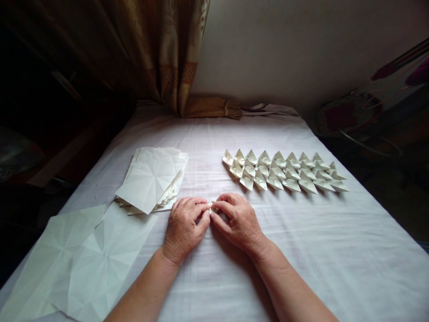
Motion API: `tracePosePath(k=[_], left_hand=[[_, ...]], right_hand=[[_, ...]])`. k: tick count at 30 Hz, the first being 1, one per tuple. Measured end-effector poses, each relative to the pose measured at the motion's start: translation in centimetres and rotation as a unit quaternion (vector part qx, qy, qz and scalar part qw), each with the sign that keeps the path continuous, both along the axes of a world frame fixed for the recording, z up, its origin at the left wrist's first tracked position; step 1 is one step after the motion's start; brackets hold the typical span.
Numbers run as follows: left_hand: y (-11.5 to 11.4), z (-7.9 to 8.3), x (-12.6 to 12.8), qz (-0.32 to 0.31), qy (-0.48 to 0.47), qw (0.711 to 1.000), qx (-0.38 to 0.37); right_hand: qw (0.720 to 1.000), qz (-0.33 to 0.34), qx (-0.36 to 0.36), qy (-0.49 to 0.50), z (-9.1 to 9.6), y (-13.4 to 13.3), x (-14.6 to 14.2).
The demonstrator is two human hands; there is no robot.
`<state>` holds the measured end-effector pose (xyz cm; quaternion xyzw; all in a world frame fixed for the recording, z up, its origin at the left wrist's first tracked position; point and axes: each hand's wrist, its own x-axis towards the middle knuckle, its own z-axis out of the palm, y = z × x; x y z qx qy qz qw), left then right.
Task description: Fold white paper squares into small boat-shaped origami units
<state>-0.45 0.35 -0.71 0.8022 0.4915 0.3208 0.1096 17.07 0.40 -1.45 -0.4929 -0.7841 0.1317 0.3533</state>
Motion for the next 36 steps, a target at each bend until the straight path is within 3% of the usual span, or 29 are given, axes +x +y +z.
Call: tracePosePath(k=[12, 22, 30, 36], left_hand=[[0.0, -0.1, 0.1, 0.013, 0.006, 1.0, -0.002], [-0.2, 0.1, 0.2, 0.009, 0.048, 0.999, -0.001], [-0.4, 0.5, 0.6, 0.03, 0.096, 0.995, 0.002], [-0.3, 0.4, 0.3, 0.031, 0.064, 0.997, -0.007]], right_hand=[[0.999, -0.014, -0.031, -0.006, 0.4, -0.2, -0.1], [0.999, -0.034, -0.016, -0.024, 0.2, -0.2, -0.4], [0.993, -0.059, 0.001, -0.1, 0.3, -0.2, -0.9], [0.995, -0.012, -0.047, -0.088, 1.2, -0.2, 0.0]])
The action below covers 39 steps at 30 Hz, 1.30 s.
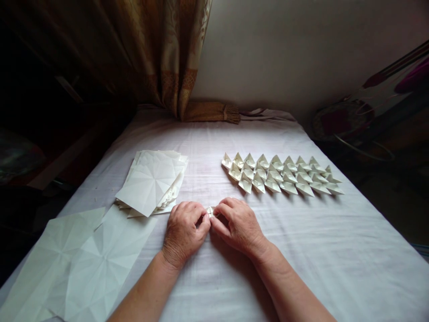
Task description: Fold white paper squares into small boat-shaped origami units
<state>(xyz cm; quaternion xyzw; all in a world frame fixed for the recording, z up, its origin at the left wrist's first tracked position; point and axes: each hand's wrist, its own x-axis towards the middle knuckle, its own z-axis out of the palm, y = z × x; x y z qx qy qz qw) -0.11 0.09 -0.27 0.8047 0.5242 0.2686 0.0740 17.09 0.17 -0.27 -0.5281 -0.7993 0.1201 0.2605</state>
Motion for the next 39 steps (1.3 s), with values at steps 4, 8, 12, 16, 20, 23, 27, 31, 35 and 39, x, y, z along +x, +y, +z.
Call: tracePosePath(k=[4, 8, 12, 16, 20, 23, 27, 31, 35, 39], left_hand=[[0.0, 0.0, 0.0, -0.006, -0.022, 1.0, -0.005], [0.0, -0.1, 0.0, -0.007, -0.027, 1.0, -0.013], [0.2, -0.2, -0.2, -0.004, -0.046, 0.999, -0.018], [0.3, -0.3, -0.3, -0.005, -0.063, 0.998, -0.03], [0.4, -0.4, -0.3, -0.01, -0.079, 0.997, -0.011], [0.3, -0.7, -0.3, -0.016, -0.09, 0.996, 0.007], [0.3, -0.8, -0.4, -0.017, -0.064, 0.998, -0.003], [0.2, -0.5, -0.3, -0.019, -0.025, 0.999, -0.015], [0.0, 0.0, -0.1, -0.022, 0.01, 0.999, -0.021], [-0.1, 0.4, 0.1, -0.022, 0.042, 0.999, -0.019]], right_hand=[[0.999, 0.03, -0.035, -0.018, 0.7, 0.0, 0.5], [0.999, 0.0, -0.032, -0.016, 0.6, -0.1, 0.2], [1.0, -0.031, 0.002, 0.001, 0.1, -0.1, -0.4], [0.997, -0.07, 0.026, 0.023, -0.5, 0.0, -0.8], [0.993, -0.102, 0.028, 0.047, -0.9, 0.0, -1.0], [0.993, -0.103, 0.026, 0.043, -0.9, 0.1, -1.1], [0.995, -0.091, 0.021, 0.045, -0.8, 0.1, -1.0], [0.997, -0.064, 0.013, 0.044, -0.8, 0.1, -0.7], [0.999, -0.017, -0.01, 0.042, -0.5, 0.2, -0.1], [0.998, -0.005, -0.047, 0.033, 0.0, 0.2, 0.2]])
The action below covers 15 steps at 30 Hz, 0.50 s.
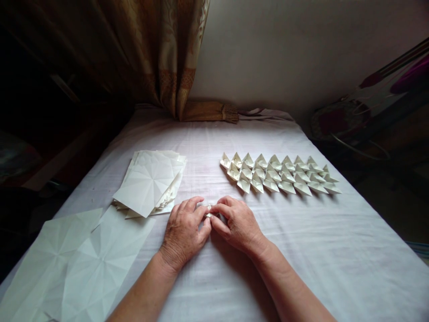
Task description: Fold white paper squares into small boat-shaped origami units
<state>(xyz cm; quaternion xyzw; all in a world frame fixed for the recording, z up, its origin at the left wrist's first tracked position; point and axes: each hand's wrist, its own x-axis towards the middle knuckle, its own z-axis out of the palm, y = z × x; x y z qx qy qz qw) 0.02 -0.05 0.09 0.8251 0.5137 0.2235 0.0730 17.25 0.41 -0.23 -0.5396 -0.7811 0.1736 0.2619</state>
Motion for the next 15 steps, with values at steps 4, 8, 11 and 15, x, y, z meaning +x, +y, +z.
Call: tracePosePath(k=[4, 8, 11, 15], left_hand=[[0.03, 0.04, 0.01, 0.005, 0.008, 1.0, 0.006], [0.12, -0.2, -0.13, 0.004, -0.006, 1.0, 0.014], [0.21, -0.33, -0.28, -0.002, -0.022, 1.0, 0.02], [0.4, -0.57, -0.52, -0.013, -0.042, 0.999, 0.027]], right_hand=[[1.0, 0.002, -0.014, -0.01, 0.37, -0.06, -0.06], [1.0, -0.01, -0.02, -0.003, 0.51, -0.06, -0.22], [0.999, -0.021, -0.023, 0.012, 0.55, 0.08, -0.39], [0.999, -0.042, 0.008, -0.01, 0.28, 0.25, -0.82]])
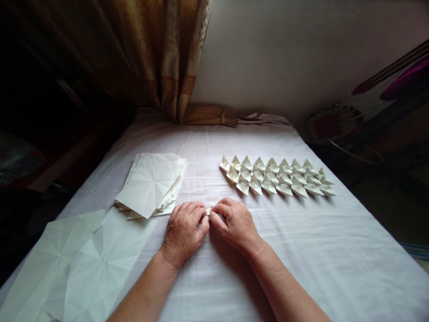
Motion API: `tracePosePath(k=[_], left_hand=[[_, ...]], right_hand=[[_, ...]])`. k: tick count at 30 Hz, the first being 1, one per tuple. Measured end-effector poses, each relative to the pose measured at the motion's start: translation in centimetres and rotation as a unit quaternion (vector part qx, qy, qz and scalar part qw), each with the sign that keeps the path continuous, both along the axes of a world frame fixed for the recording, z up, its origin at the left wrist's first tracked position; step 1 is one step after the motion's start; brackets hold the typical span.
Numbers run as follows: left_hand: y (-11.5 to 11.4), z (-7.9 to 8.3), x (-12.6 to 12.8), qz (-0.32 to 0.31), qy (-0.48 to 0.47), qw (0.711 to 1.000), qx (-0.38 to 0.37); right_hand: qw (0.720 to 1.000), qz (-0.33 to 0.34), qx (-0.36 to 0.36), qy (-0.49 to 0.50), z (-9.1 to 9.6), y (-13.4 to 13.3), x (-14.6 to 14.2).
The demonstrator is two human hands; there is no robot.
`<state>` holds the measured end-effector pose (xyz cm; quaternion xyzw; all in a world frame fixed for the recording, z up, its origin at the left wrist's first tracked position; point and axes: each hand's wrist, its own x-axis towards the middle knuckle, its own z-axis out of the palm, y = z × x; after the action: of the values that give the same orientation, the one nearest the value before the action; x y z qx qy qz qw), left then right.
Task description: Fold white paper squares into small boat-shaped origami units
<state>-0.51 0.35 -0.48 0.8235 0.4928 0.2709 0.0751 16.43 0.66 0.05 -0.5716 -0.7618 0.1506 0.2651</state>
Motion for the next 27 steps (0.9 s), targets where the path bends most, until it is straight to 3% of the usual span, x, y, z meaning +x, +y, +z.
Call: tracePosePath(k=[5, 13, 19, 27], left_hand=[[-0.3, 0.2, 0.0, 0.004, -0.021, 1.0, -0.022], [-2.2, 2.3, 0.8, 0.042, 0.085, 0.977, -0.193], [-3.3, 2.4, 0.7, 0.038, 0.085, 0.98, -0.177], [-3.3, 2.3, -0.4, -0.01, 0.058, 0.983, -0.175]], right_hand=[[0.997, -0.019, 0.062, -0.051, -0.8, -0.7, -0.5], [0.994, 0.0, 0.101, -0.035, -1.8, -4.6, -0.3], [0.994, 0.013, 0.101, 0.032, -2.4, -5.9, -0.1], [0.996, 0.018, 0.08, 0.028, -2.4, -6.0, -0.1]])
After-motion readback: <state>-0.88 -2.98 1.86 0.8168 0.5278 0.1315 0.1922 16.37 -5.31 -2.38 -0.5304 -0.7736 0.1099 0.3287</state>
